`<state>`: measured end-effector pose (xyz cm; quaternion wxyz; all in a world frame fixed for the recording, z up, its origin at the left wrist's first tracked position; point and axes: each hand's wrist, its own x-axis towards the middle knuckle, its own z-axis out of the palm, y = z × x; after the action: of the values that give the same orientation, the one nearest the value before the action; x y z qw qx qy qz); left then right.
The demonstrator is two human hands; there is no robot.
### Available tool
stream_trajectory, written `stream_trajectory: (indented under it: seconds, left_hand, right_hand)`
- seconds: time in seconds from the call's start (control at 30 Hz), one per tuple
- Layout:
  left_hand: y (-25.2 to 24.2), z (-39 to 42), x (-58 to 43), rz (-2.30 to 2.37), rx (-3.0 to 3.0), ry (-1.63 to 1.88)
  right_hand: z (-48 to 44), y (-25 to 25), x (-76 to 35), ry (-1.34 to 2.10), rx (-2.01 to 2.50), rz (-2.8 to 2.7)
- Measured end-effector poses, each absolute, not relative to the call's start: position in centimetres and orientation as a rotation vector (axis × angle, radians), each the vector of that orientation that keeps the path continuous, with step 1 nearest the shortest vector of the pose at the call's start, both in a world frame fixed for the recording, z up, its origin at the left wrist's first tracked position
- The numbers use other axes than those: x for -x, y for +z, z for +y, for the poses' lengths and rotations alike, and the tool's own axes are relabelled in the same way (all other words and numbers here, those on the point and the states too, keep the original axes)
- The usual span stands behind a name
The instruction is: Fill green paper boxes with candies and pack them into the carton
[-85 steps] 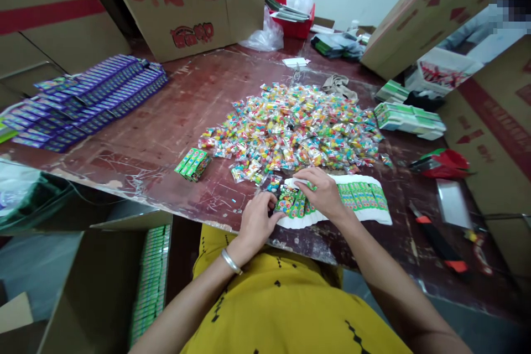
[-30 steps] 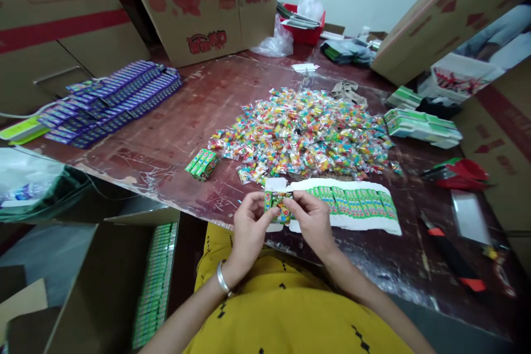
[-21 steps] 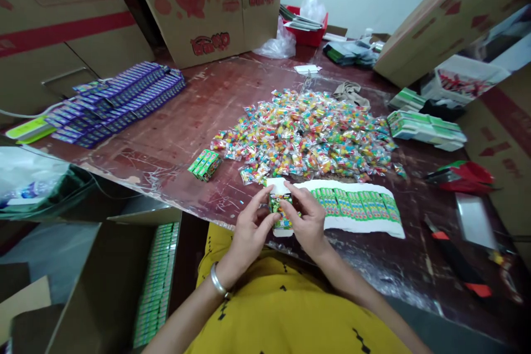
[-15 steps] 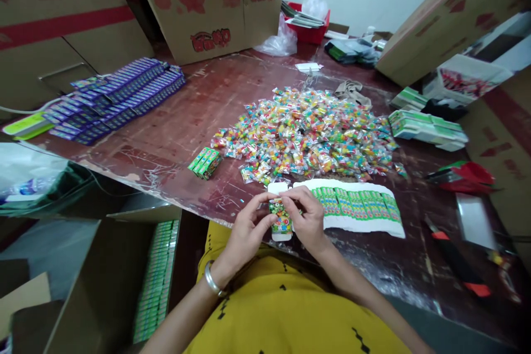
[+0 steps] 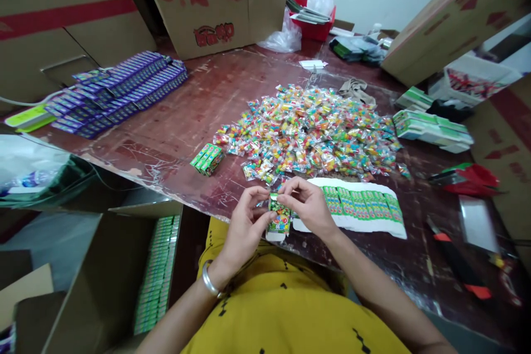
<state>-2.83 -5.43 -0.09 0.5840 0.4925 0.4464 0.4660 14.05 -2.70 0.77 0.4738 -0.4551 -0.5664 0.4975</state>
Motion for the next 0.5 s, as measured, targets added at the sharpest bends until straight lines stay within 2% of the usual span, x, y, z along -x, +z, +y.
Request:
stream_trajectory:
  seconds: [0.27, 0.5]
  left_hand:
    - [-0.1, -5.5, 3.5, 1.009, -1.249, 0.96]
    - [0.0, -5.7, 3.8, 1.032, -1.211, 0.941]
  right_hand:
    - [-1.1, 1.9, -15.1, 1.378, 1.258, -1.418]
    - [-2.6, 1.3, -14.7, 1.111, 1.13, -1.566]
